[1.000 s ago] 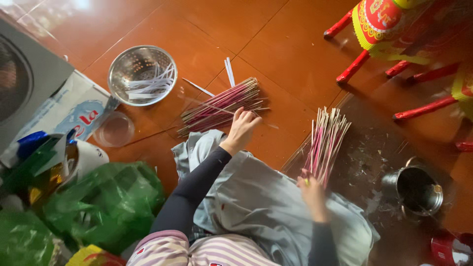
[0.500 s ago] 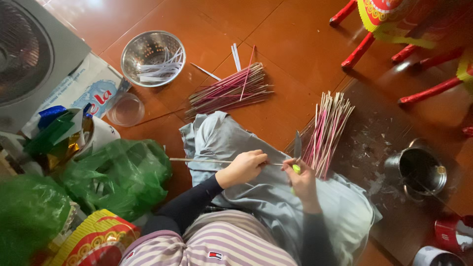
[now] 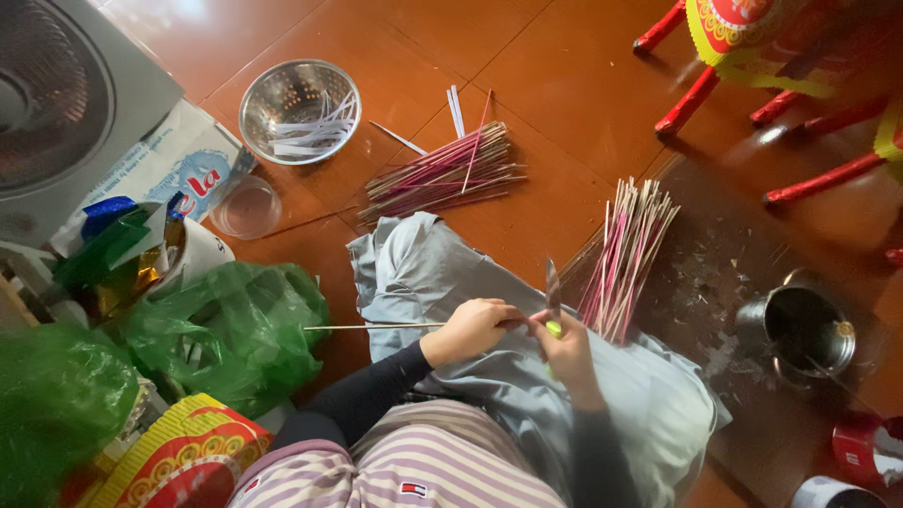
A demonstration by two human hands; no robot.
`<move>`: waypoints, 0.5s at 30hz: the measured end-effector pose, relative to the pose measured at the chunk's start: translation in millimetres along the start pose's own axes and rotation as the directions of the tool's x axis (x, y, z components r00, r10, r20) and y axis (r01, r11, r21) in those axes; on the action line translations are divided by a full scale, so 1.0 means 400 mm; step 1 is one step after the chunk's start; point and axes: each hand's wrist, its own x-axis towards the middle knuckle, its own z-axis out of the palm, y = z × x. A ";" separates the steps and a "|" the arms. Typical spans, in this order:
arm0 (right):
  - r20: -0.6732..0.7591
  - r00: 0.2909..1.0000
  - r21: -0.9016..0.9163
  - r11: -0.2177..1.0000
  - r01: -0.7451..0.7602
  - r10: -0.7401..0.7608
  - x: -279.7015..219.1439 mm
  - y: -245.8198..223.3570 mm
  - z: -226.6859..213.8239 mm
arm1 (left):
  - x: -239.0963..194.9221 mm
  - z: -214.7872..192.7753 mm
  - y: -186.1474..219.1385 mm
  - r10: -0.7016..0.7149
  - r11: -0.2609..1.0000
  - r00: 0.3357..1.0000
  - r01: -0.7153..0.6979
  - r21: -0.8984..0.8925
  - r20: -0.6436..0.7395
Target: The person sits on the floor and uses a knife to sharpen the ends of thin wooden sticks. They pick up sticks from a pile, hold them against a cloth on their lap, and scrape the knife along the wood to create a point. The sharpened sticks are placed into a separate pile.
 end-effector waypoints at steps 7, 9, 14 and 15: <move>0.012 1.000 -0.080 0.997 -0.008 0.009 0.017 0.041 -0.002 | 0.004 0.024 -0.028 -0.089 0.996 0.994 0.088 0.021 0.062; 0.016 0.999 -0.113 0.993 -0.033 0.035 0.018 0.042 -0.002 | 0.002 0.029 -0.034 -0.097 0.991 0.994 0.092 0.097 0.047; 0.009 0.999 -0.299 0.953 -0.047 0.052 0.014 0.031 0.014 | 0.002 0.031 -0.054 -0.155 0.974 0.979 0.129 0.187 0.134; -0.004 0.998 -0.378 0.924 -0.053 0.056 0.017 0.029 0.020 | 0.002 0.031 -0.058 -0.164 0.970 0.976 0.133 0.203 0.146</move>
